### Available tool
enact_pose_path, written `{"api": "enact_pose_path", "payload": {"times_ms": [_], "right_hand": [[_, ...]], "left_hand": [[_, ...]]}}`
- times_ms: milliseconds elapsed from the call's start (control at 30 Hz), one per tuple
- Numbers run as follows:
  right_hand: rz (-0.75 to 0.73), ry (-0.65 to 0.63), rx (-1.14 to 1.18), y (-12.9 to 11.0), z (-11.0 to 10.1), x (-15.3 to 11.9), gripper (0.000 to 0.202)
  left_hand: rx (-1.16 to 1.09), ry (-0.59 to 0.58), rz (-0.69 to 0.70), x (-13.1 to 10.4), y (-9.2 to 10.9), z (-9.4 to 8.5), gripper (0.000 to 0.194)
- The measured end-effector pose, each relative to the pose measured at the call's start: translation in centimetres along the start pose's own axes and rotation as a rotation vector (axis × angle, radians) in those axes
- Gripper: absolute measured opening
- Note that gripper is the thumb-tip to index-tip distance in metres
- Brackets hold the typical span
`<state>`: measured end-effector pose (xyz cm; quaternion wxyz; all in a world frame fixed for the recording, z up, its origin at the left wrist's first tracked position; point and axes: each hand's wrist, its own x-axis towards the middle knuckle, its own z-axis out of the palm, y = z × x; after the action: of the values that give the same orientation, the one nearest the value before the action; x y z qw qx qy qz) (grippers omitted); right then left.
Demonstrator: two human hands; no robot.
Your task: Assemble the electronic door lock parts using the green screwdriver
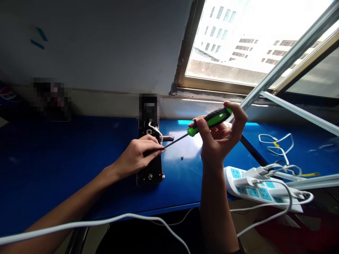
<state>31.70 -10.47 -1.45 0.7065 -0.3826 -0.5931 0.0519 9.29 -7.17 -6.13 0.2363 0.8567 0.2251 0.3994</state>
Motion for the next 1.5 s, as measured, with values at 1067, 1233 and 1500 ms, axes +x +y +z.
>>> {"api": "enact_pose_path", "payload": {"times_ms": [1067, 1233, 1500], "right_hand": [[-0.014, -0.239, 0.185, -1.4, -0.2, -1.1, 0.065], [-0.185, -0.288, 0.26, -1.8, -0.9, -1.4, 0.075], [-0.238, -0.466, 0.199, -1.9, -0.8, -2.8, 0.075]], "left_hand": [[0.162, 0.109, 0.2, -1.9, 0.1, 1.3, 0.008], [0.051, -0.269, 0.189, -1.6, 0.9, -0.2, 0.016], [0.199, -0.499, 0.138, -2.0, 1.7, -1.8, 0.027]]}}
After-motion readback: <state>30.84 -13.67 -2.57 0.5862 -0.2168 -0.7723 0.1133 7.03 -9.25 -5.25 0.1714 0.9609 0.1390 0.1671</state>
